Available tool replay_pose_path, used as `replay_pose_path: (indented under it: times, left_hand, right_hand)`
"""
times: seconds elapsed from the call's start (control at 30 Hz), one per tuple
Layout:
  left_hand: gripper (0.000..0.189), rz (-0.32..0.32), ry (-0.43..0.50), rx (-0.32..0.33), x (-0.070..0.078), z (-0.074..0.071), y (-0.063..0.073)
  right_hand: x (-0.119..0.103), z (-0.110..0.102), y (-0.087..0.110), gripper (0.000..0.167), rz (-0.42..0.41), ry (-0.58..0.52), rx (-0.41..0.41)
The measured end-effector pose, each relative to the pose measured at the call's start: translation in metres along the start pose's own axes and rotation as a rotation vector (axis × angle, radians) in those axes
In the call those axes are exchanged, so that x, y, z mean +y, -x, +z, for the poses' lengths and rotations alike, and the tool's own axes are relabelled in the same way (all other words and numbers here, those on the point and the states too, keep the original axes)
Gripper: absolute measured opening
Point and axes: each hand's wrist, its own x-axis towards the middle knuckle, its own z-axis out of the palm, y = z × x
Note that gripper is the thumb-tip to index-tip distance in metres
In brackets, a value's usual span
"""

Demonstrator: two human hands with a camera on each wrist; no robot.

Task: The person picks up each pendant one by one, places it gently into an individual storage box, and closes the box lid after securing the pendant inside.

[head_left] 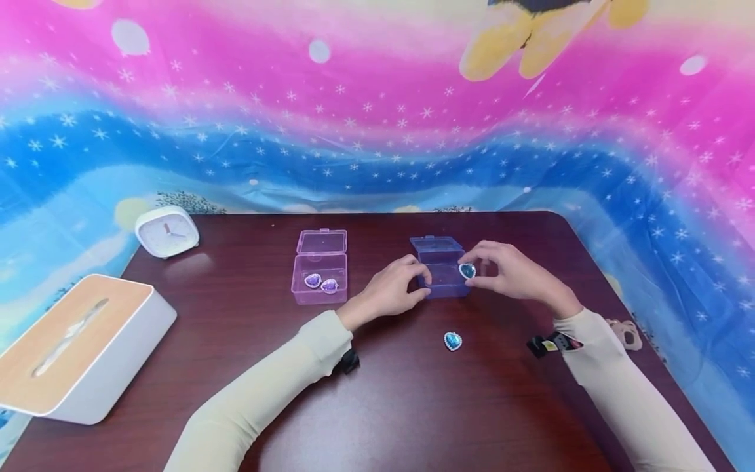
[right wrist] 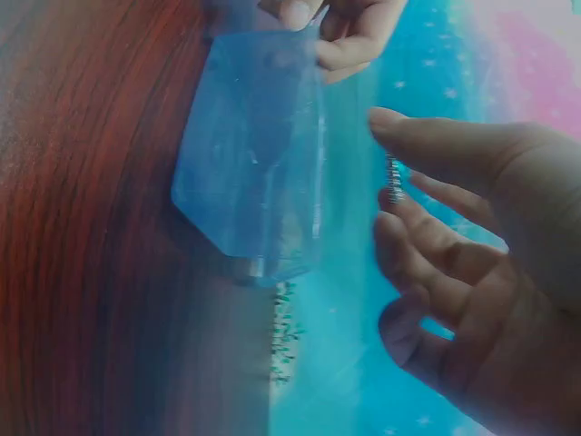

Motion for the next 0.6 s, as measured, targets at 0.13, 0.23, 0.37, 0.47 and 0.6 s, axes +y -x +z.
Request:
replay_pose_path:
  times: [0.13, 0.23, 0.37, 0.47, 0.6]
  left_hand:
    - [0.014, 0.001, 0.001, -0.009, 0.001, -0.001, 0.0]
    - [0.013, 0.003, -0.005, -0.008, 0.001, -0.001, -0.001]
    - [0.013, 0.002, -0.003, -0.009, 0.002, -0.001, -0.001]
    - [0.014, 0.0, 0.006, -0.011, 0.002, -0.002, -0.001]
    - [0.015, 0.005, 0.008, -0.013, 0.002, -0.003, -0.001]
  right_hand:
    - [0.006, 0.007, -0.01, 0.034, 0.048, -0.044, 0.038]
    - [0.011, 0.013, -0.016, 0.034, 0.08, -0.071, 0.032]
    - [0.014, 0.02, -0.021, 0.035, 0.102, -0.071, 0.006]
    - [0.014, 0.023, -0.024, 0.036, 0.121, -0.061, -0.025]
    - [0.015, 0.025, -0.027, 0.036, 0.145, -0.031, -0.06]
